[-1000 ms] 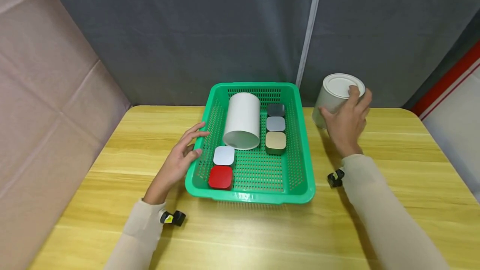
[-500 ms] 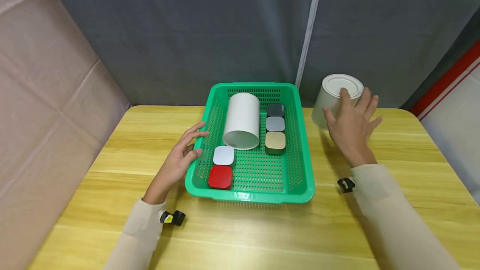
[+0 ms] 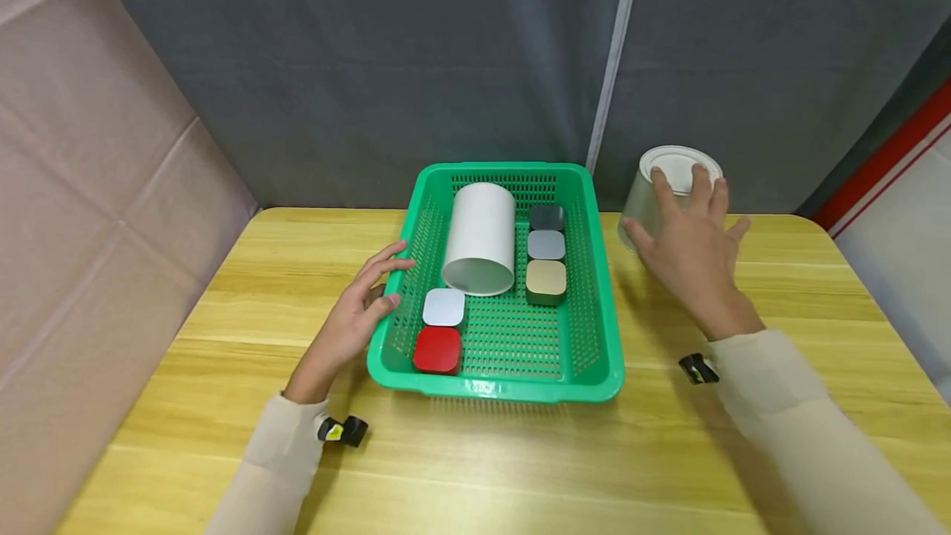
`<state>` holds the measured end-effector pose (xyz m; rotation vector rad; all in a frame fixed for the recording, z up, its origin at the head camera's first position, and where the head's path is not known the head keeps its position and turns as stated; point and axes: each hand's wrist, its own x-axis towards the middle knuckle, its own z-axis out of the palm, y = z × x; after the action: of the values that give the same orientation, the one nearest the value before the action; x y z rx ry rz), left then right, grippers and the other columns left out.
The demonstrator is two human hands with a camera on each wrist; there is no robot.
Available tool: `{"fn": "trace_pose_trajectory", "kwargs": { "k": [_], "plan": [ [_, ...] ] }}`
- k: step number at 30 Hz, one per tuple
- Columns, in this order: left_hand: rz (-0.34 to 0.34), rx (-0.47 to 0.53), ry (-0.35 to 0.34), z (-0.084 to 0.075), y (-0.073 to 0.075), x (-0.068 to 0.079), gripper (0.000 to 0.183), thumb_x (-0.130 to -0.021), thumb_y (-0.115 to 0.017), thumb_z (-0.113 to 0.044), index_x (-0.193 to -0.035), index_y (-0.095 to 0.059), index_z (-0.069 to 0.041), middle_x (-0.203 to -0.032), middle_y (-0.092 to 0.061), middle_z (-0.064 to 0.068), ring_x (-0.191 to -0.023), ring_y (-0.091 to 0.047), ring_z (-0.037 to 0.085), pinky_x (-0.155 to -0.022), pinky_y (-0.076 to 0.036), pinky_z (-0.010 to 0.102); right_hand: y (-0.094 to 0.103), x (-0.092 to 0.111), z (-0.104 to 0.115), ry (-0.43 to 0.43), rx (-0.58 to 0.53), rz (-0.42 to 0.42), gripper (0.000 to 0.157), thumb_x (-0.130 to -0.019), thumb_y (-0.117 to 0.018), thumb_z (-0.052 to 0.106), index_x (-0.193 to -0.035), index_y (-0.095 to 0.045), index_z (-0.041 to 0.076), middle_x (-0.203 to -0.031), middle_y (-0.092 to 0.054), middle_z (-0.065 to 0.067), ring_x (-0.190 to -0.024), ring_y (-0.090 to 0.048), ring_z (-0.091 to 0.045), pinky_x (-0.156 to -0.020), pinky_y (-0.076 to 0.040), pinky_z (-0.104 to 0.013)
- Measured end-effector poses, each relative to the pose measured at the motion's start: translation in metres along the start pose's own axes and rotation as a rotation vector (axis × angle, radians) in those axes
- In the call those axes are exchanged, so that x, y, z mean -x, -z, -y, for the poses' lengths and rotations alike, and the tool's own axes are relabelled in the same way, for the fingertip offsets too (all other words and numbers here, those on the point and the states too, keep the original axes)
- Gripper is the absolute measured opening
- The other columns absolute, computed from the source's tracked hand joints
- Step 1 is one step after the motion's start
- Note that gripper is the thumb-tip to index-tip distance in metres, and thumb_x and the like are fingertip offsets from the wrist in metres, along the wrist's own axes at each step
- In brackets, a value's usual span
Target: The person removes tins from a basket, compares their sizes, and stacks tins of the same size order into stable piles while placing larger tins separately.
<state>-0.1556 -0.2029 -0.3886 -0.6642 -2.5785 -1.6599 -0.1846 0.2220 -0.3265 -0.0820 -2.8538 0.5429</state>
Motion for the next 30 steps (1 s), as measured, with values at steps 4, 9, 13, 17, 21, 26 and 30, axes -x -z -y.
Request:
{"fn": "trace_pose_trajectory", "kwargs": {
  "k": [4, 9, 13, 17, 21, 26, 30],
  "plan": [
    [-0.001, -0.002, -0.006, 0.000, 0.000, 0.000, 0.046, -0.101, -0.048, 0.001, -0.146, -0.056, -0.009, -0.171, -0.031, -0.003, -0.153, -0.035, 0.025, -0.106, -0.044, 0.015, 0.007, 0.001, 0.013, 0.039, 0.004, 0.037, 0.075, -0.102, -0.059, 0.046, -0.165, -0.032, 0.015, -0.168, -0.013, -0.033, -0.155, -0.009, -0.060, -0.106, -0.007, -0.093],
    [0.000, -0.001, -0.016, 0.000, 0.000, 0.000, 0.047, -0.101, -0.048, 0.001, -0.146, -0.056, -0.009, -0.171, -0.031, -0.003, -0.152, -0.038, 0.024, -0.105, -0.044, 0.016, 0.016, 0.003, 0.029, 0.065, -0.024, 0.081, 0.073, -0.102, -0.059, 0.047, -0.164, -0.034, 0.016, -0.167, -0.020, -0.032, -0.152, -0.017, -0.059, -0.106, -0.009, -0.093],
    [0.000, -0.001, -0.019, 0.000, 0.000, 0.000, 0.047, -0.101, -0.048, 0.002, -0.146, -0.056, -0.009, -0.171, -0.031, -0.002, -0.151, -0.038, 0.025, -0.105, -0.045, 0.016, 0.022, 0.003, 0.040, 0.076, -0.022, 0.120, 0.074, -0.101, -0.060, 0.046, -0.164, -0.036, 0.016, -0.167, -0.023, -0.032, -0.151, -0.021, -0.059, -0.106, -0.012, -0.092],
    [0.002, -0.005, -0.010, 0.000, 0.000, -0.001, 0.047, -0.101, -0.048, 0.001, -0.146, -0.056, -0.009, -0.171, -0.032, -0.003, -0.152, -0.036, 0.024, -0.105, -0.044, 0.018, 0.028, 0.003, 0.050, 0.074, 0.003, 0.168, 0.076, -0.101, -0.060, 0.049, -0.165, -0.034, 0.016, -0.168, -0.021, -0.032, -0.151, -0.021, -0.059, -0.107, -0.014, -0.091],
    [0.006, -0.009, 0.003, 0.000, 0.000, -0.001, 0.046, -0.101, -0.049, 0.000, -0.146, -0.056, -0.010, -0.171, -0.031, -0.005, -0.153, -0.035, 0.022, -0.106, -0.044, 0.020, 0.032, 0.001, 0.058, 0.084, 0.015, 0.210, 0.079, -0.101, -0.059, 0.051, -0.165, -0.032, 0.016, -0.168, -0.020, -0.033, -0.151, -0.021, -0.059, -0.107, -0.016, -0.090],
    [0.009, -0.009, 0.008, -0.001, 0.001, -0.001, 0.047, -0.101, -0.048, 0.000, -0.146, -0.056, -0.011, -0.171, -0.031, -0.006, -0.153, -0.035, 0.022, -0.106, -0.044, 0.020, 0.038, -0.001, 0.069, 0.112, 0.027, 0.245, 0.082, -0.101, -0.059, 0.055, -0.167, -0.028, 0.018, -0.168, -0.019, -0.034, -0.150, -0.023, -0.060, -0.105, -0.022, -0.090],
    [0.009, -0.005, 0.003, 0.000, 0.001, -0.001, 0.046, -0.102, -0.048, 0.001, -0.146, -0.056, -0.010, -0.171, -0.031, -0.004, -0.154, -0.034, 0.024, -0.106, -0.043, 0.017, 0.041, -0.001, 0.082, 0.130, 0.031, 0.247, 0.081, -0.101, -0.060, 0.053, -0.167, -0.027, 0.019, -0.169, -0.020, -0.032, -0.151, -0.023, -0.058, -0.105, -0.027, -0.087]
  ]
}}
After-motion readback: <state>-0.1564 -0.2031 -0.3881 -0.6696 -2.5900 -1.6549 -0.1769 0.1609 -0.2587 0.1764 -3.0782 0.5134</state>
